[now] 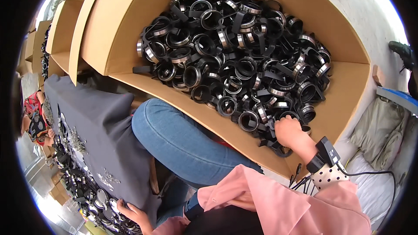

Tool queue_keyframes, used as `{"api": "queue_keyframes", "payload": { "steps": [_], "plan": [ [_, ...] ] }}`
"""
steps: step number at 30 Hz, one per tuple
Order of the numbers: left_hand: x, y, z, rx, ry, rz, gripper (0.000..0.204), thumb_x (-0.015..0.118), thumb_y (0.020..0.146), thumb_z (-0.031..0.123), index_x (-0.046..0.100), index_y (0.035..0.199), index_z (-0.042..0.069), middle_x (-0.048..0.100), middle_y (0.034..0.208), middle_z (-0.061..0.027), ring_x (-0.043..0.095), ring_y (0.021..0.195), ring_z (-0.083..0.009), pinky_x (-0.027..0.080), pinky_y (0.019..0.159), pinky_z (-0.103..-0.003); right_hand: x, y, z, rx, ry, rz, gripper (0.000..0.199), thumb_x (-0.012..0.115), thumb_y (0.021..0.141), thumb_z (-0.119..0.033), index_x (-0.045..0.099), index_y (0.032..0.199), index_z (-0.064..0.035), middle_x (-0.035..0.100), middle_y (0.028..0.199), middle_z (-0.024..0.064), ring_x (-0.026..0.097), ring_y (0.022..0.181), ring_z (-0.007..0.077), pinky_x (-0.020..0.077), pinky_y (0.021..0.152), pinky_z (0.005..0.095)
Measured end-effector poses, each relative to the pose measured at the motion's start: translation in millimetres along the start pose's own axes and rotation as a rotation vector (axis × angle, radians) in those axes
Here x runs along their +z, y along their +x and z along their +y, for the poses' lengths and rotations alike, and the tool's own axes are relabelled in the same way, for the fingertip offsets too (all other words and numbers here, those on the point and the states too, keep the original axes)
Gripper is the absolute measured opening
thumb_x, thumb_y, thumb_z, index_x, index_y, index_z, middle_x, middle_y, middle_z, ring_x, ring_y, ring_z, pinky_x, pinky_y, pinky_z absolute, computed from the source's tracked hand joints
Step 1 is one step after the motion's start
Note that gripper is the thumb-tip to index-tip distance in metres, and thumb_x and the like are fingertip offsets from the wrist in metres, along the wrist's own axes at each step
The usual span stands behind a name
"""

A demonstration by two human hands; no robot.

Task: The recorder is assembling small metal components, possibly related to plastic or rubber products, at a workbench.

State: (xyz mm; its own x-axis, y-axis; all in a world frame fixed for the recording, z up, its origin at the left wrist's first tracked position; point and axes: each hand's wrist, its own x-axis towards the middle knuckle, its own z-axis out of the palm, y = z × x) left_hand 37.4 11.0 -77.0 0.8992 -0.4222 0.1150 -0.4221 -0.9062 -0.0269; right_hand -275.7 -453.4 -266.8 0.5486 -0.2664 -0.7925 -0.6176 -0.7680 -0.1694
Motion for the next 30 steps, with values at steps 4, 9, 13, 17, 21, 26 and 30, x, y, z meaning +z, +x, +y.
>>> {"api": "queue_keyframes", "payload": {
  "steps": [4,9,13,17,21,26,30],
  "plan": [
    [-1,0,2,0.003,0.015,0.001,0.036,0.041,0.094,0.017,0.042,0.117,-0.011,0.047,0.117,-0.0239,0.046,0.109,-0.0376,0.034,0.098,-0.045,-3,5,-5,0.010,0.009,-0.078,0.023,0.060,0.072,-0.011,0.063,0.091,0.0012,0.062,0.094,0.0166,0.058,0.095,0.0326,0.0499,0.080,0.0411],
    [3,1,4,0.021,0.008,0.038,0.037,0.041,0.096,0.023,0.044,0.117,-0.008,0.048,0.114,-0.0219,0.046,0.107,-0.0358,0.034,0.098,-0.042,5,12,-5,-0.024,0.072,0.006,0.027,0.059,0.075,-0.015,0.059,0.096,0.0025,0.061,0.092,0.0173,0.059,0.092,0.0342,0.0503,0.078,0.0416],
    [2,0,4,0.025,0.027,0.045,0.038,0.041,0.096,0.024,0.044,0.116,-0.008,0.048,0.115,-0.0220,0.046,0.107,-0.0360,0.034,0.098,-0.043,-16,21,-12,-0.053,0.058,0.099,0.024,0.062,0.074,-0.016,0.059,0.091,0.0004,0.061,0.089,0.0155,0.060,0.088,0.0327,0.0513,0.073,0.0411],
    [3,0,3,0.037,0.018,0.064,0.040,0.040,0.096,0.025,0.044,0.117,-0.008,0.048,0.114,-0.0223,0.046,0.107,-0.0363,0.034,0.098,-0.043,-56,50,-15,0.002,0.159,0.372,0.016,0.062,0.074,-0.011,0.061,0.087,-0.0017,0.060,0.087,0.0131,0.061,0.084,0.0294,0.0526,0.071,0.0394],
    [4,-3,1,0.017,-0.004,0.065,0.041,0.040,0.096,0.027,0.044,0.117,-0.008,0.048,0.114,-0.0223,0.046,0.107,-0.0360,0.033,0.098,-0.043,-74,107,-6,-0.080,0.241,0.802,0.015,0.060,0.074,-0.006,0.059,0.088,-0.0015,0.058,0.090,0.0116,0.058,0.090,0.0303,0.0511,0.075,0.0391],
    [6,-2,0,0.019,0.004,0.053,0.041,0.040,0.096,0.027,0.044,0.117,-0.009,0.048,0.114,-0.0227,0.046,0.107,-0.0360,0.033,0.098,-0.043,-66,164,-21,-0.071,-0.028,0.831,0.019,0.062,0.072,-0.008,0.062,0.089,-0.0028,0.052,0.112,0.0132,0.049,0.108,0.0317,0.0463,0.083,0.0421],
    [5,-2,2,-0.003,-0.003,0.049,0.040,0.040,0.096,0.025,0.043,0.117,-0.009,0.048,0.115,-0.0227,0.045,0.109,-0.0361,0.033,0.099,-0.043,-44,156,-40,-0.097,0.044,0.532,0.021,0.067,0.071,-0.019,0.066,0.085,-0.0036,0.056,0.105,0.0119,0.048,0.104,0.0316,0.0439,0.084,0.0435]
  ]
}}
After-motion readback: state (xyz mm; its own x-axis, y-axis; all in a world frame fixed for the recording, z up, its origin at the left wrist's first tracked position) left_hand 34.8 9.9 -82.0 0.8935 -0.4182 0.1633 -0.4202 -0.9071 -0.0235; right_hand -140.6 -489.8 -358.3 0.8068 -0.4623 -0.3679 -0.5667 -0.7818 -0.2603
